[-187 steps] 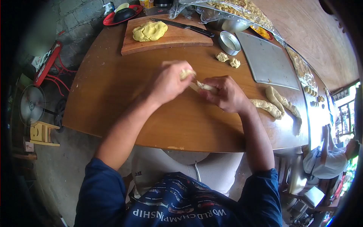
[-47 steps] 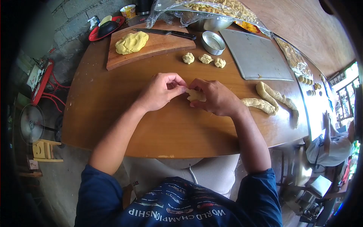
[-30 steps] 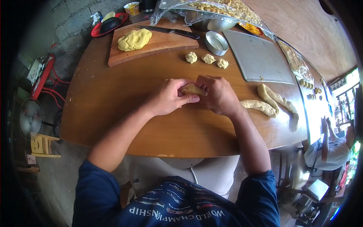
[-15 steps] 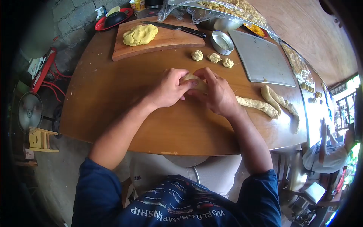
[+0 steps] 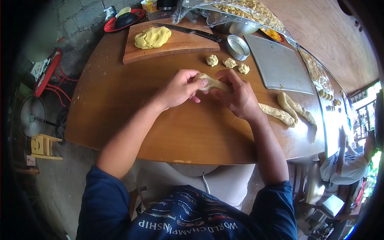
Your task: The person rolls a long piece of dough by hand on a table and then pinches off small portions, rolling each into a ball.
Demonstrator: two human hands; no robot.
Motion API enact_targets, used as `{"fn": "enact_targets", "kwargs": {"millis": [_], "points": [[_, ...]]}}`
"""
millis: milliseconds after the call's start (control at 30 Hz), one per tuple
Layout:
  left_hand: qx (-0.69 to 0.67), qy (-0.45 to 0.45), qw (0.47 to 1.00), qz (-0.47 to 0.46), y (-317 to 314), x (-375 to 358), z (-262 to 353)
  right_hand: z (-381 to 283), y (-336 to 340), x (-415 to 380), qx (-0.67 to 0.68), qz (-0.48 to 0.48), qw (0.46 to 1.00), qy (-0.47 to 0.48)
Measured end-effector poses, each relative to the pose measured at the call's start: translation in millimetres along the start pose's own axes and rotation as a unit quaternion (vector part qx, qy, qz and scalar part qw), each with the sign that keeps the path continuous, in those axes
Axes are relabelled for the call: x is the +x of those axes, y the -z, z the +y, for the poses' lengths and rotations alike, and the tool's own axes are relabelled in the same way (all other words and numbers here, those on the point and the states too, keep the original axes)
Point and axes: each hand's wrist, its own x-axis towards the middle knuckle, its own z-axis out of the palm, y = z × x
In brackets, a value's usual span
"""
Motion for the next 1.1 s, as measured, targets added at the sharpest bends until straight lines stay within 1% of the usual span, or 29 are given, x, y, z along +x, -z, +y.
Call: {"fn": "enact_targets", "kwargs": {"millis": [67, 100, 133, 167, 200, 267, 300, 367, 433, 500, 533, 600, 667, 700, 733, 767, 800, 833, 867, 900, 933, 967, 1000, 1067, 1100], "points": [[-0.02, 0.0, 1.0, -0.015, -3.4, -0.2, -4.2, 5.4, -0.3, 0.7, 0.001, 0.001, 1.0, 0.011], [0.071, -0.103, 0.991, 0.036, -13.5, -3.3, -3.9, 7.9, -0.8, 0.2, 0.003, 0.003, 1.0, 0.02], [0.161, -0.204, 0.962, 0.086, -23.3, -5.3, -1.7, 9.0, -1.6, -1.0, 0.002, 0.003, 1.0, 0.018], [0.143, -0.227, 0.959, 0.095, -29.9, -6.0, 4.0, 9.4, -3.0, -1.6, 0.013, 0.001, 1.0, 0.025], [0.142, -0.226, 0.959, 0.096, -28.9, -7.1, 7.9, 9.3, -4.2, -1.1, 0.024, -0.001, 0.999, 0.033], [0.284, -0.21, 0.93, 0.104, -24.8, -8.1, 12.3, 5.1, -3.2, -0.2, 0.035, -0.011, 0.999, 0.016], [0.283, -0.21, 0.93, 0.104, -24.4, -6.9, 9.5, 3.9, -1.9, -0.8, 0.045, -0.02, 0.999, -0.003], [0.3, -0.269, 0.907, 0.125, -23.6, -4.7, 1.9, 4.7, -1.5, -1.6, 0.027, -0.024, 0.999, 0.001], [0.296, -0.256, 0.913, 0.113, -18.7, -6.4, 3.9, 1.4, -1.6, -0.1, 0.01, -0.03, 0.999, 0.008], [0.292, -0.243, 0.919, 0.1, -16.7, -9.8, 8.7, -6.2, 1.6, 0.4, 0.04, -0.058, 0.997, -0.029], [0.303, -0.23, 0.919, 0.099, -17.8, -11.7, 13.0, -5.1, 0.9, 0.0, 0.041, -0.058, 0.997, -0.028], [0.314, -0.218, 0.919, 0.097, -18.6, -12.7, 14.7, -1.4, -0.7, -2.0, 0.014, -0.038, 0.999, 0.009], [0.229, -0.128, 0.961, 0.088, -17.5, -9.6, 12.0, -0.7, -0.2, -2.6, 0.001, -0.03, 0.999, 0.023], [0.23, -0.129, 0.961, 0.086, -14.3, -6.3, 8.7, -0.3, 0.0, -2.8, -0.012, -0.023, 0.999, 0.038], [0.158, -0.092, 0.981, 0.064, -9.3, -2.5, 4.8, -0.7, -3.2, -3.2, -0.013, -0.02, 0.999, 0.038], [0.084, -0.054, 0.994, 0.042, -6.3, -0.9, 1.2, -2.1, -9.0, -4.5, -0.01, 0.006, 0.999, 0.052], [0.083, -0.054, 0.994, 0.041, -6.3, -1.9, 1.6, -2.4, -12.1, -5.7, -0.007, 0.031, 0.997, 0.066], [0.059, -0.035, 0.997, 0.022, -6.4, -3.3, 2.7, -1.3, -12.0, -5.9, -0.007, 0.031, 0.997, 0.065], [0.035, -0.016, 0.999, 0.002, -6.9, -4.0, 4.6, 0.3, -11.0, -4.7, -0.045, 0.025, 0.995, 0.083], [0.034, -0.016, 0.999, 0.0, -8.7, -4.8, 6.3, 1.6, -10.3, -4.7, -0.083, 0.018, 0.991, 0.099], [0.144, -0.062, 0.988, 0.014, -11.3, -6.2, 8.0, 2.4, -9.9, -5.7, -0.084, 0.017, 0.992, 0.098], [0.253, -0.106, 0.961, 0.029, -13.3, -7.3, 9.7, 3.1, -9.6, -6.5, -0.084, 0.023, 0.99, 0.108], [0.252, -0.106, 0.962, 0.03, -14.4, -7.5, 11.9, 3.3, -9.5, -6.6, -0.085, 0.029, 0.989, 0.119], [0.169, -0.049, 0.984, 0.027, -16.0, -7.0, 14.8, 2.7, -9.7, -5.2, -0.078, 0.034, 0.989, 0.124], [0.169, -0.049, 0.984, 0.027, -16.1, -6.7, 13.7, 2.1, -9.5, -5.2, -0.07, 0.042, 0.988, 0.129]]}}
